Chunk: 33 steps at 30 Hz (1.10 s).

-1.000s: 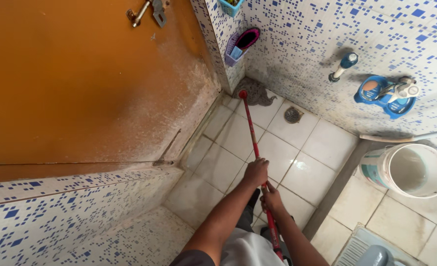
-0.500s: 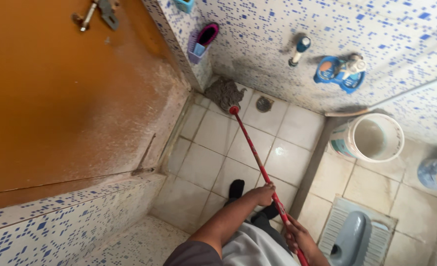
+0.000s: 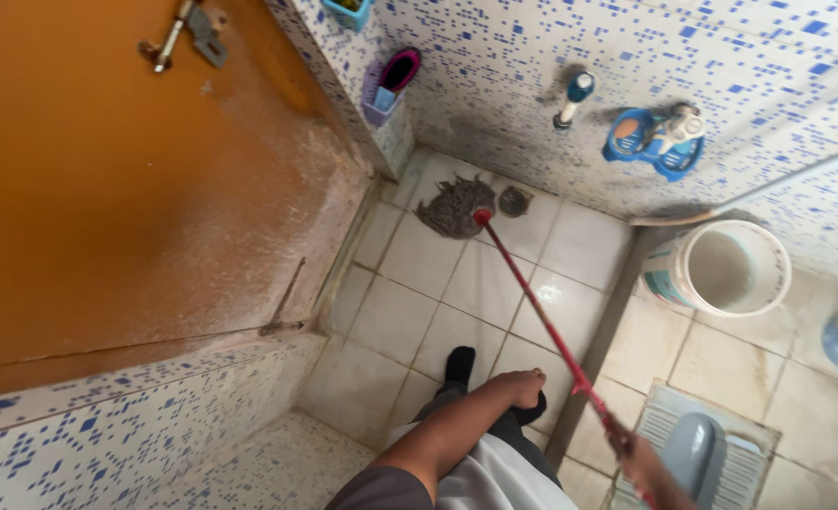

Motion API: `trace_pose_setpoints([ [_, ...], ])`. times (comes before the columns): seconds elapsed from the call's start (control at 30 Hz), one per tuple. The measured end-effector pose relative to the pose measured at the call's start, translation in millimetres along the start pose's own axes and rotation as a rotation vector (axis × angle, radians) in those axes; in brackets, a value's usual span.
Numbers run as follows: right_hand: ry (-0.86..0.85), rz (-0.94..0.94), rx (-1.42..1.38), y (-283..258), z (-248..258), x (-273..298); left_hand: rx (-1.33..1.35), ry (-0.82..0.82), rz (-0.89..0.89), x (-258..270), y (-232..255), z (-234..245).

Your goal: The person dips a red mop into a white bucket of water and wrings it out. They then proceed to mop the tiled floor of a bathroom, moving the mop back and forth across the surface.

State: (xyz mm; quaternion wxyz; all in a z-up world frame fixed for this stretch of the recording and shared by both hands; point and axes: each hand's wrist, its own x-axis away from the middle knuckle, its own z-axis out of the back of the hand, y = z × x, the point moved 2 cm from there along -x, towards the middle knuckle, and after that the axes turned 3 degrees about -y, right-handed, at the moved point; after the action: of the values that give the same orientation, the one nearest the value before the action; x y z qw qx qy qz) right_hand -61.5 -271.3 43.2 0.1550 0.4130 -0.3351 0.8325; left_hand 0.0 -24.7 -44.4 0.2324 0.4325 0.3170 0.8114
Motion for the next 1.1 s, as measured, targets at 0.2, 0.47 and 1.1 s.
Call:
trace_pose_setpoints([
  [0.2, -0.029, 0.290, 0.526, -112, 38, -111, 0.155, 0.169, 0.175, 17, -43, 61],
  [0.47, 0.045, 0.481, 0.496, -228, -29, -168, 0.446, 0.653, 0.254, 29, -90, 140],
  [1.1, -0.223, 0.132, -0.366, -338, -146, -190, 1.990, 0.625, 0.366, 141, -116, 89],
])
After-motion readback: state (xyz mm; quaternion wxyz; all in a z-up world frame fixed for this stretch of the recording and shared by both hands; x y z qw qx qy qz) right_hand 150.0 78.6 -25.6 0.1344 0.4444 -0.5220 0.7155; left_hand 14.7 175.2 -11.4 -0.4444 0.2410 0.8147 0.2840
